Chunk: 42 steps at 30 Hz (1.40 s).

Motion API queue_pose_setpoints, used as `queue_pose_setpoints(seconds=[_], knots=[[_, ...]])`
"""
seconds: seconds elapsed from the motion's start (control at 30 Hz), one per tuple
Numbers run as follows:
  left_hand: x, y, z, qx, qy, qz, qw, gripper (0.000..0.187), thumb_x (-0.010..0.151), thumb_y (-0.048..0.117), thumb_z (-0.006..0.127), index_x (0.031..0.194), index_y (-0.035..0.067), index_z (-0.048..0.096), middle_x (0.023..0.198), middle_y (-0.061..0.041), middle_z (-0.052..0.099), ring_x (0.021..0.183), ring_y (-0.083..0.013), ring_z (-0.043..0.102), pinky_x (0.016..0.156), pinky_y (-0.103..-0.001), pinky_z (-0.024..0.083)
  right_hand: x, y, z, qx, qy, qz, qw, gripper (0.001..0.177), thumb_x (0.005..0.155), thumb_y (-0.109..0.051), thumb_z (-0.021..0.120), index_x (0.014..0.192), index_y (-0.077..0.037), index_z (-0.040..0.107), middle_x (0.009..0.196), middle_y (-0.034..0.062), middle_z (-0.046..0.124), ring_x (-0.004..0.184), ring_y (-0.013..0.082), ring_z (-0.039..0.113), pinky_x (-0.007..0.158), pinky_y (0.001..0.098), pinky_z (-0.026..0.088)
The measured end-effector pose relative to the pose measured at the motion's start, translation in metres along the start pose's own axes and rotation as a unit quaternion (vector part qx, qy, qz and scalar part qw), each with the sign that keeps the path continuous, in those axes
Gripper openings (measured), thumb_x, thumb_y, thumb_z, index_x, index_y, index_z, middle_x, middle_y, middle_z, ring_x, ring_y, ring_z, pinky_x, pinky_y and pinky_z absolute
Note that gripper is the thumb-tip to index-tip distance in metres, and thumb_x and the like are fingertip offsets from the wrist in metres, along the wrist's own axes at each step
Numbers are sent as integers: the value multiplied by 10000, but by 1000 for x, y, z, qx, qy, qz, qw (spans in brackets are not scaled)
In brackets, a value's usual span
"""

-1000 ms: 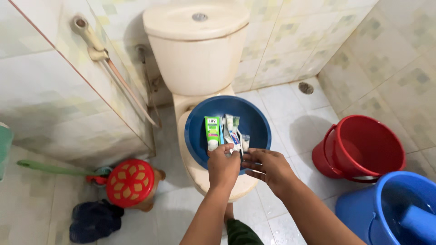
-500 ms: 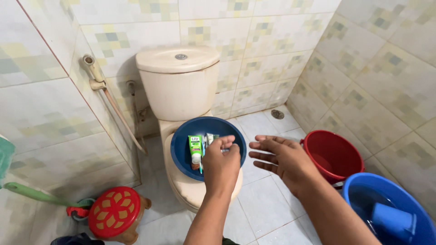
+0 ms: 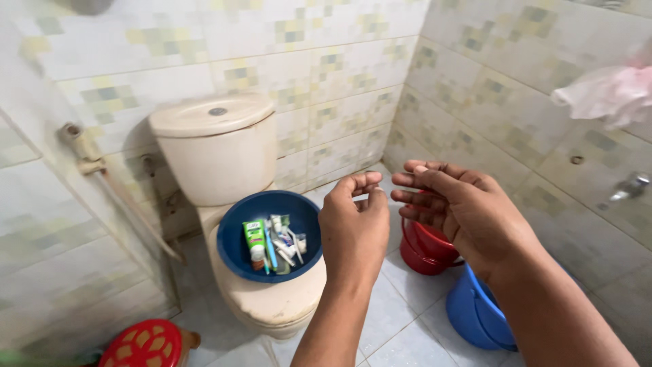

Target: The person repeatedly picks up personal care items from a metal shelf above the sink, including a loofah, face wash, mouthwash, toothpaste, and hand sanitizer, and places them into a blue basin on the toilet tank. The person also briefly handles a cloth and a bar of soap.

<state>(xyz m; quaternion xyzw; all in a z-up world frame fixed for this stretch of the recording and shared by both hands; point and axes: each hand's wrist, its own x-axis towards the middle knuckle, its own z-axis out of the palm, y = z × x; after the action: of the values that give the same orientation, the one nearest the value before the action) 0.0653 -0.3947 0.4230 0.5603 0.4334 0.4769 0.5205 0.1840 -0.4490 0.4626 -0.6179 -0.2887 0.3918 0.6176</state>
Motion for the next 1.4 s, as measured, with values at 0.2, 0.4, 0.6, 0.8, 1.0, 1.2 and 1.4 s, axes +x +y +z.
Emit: queue_pose_setpoints(seconds=[0.2,0.4,0.6,0.8,1.0,1.2,1.4], knots=[[-17,34,37,-12,-66,-1,998,237,887,175,610,1058,76,741,970,-55,790,781,-175,759,731,-328,577,-28,-28,-33,4,81,-15,997,329,990,-211,551,1230,0,631,1131,122,746,1027,215,732,911,363,591],[-39,53,87,-28,-124,6,992,221,894,180,616,1046,79,741,946,-64,789,808,-158,760,749,-312,578,-45,-42,-80,16,145,-25,989,338,996,-224,554,1230,8,626,1146,150,759,1003,226,724,901,368,578],[-71,63,142,-59,-196,-4,979,206,890,159,607,1021,61,732,918,-59,791,794,-155,767,734,-303,582,-65,-50,-139,7,186,-38,982,341,989,-225,552,1228,7,623,1147,152,777,1011,226,747,900,358,591],[-110,69,202,-52,-265,-25,963,206,892,164,596,1007,65,734,904,-54,790,778,-160,765,719,-320,589,-92,-53,-209,1,260,-27,965,318,988,-255,578,1188,-21,662,1142,129,782,1008,218,732,897,362,564],[-161,66,265,-53,-314,-4,948,200,893,188,624,991,66,749,900,-61,797,783,-173,764,729,-328,582,-127,-48,-285,29,295,-55,954,287,966,-201,558,1166,-18,654,1145,163,777,1027,232,741,924,370,584],[-218,61,321,-48,-373,-28,926,199,887,195,624,975,67,749,907,-57,799,753,-185,748,703,-339,584,-172,-38,-356,17,336,-52,940,275,964,-203,569,1125,-6,673,1124,145,791,1019,230,745,906,377,579],[-282,61,372,-59,-424,-3,904,210,873,197,632,958,60,766,920,-67,812,764,-173,759,730,-335,582,-228,-29,-419,22,410,-56,910,267,953,-178,581,1138,-15,685,1111,137,782,989,232,744,872,380,579]])
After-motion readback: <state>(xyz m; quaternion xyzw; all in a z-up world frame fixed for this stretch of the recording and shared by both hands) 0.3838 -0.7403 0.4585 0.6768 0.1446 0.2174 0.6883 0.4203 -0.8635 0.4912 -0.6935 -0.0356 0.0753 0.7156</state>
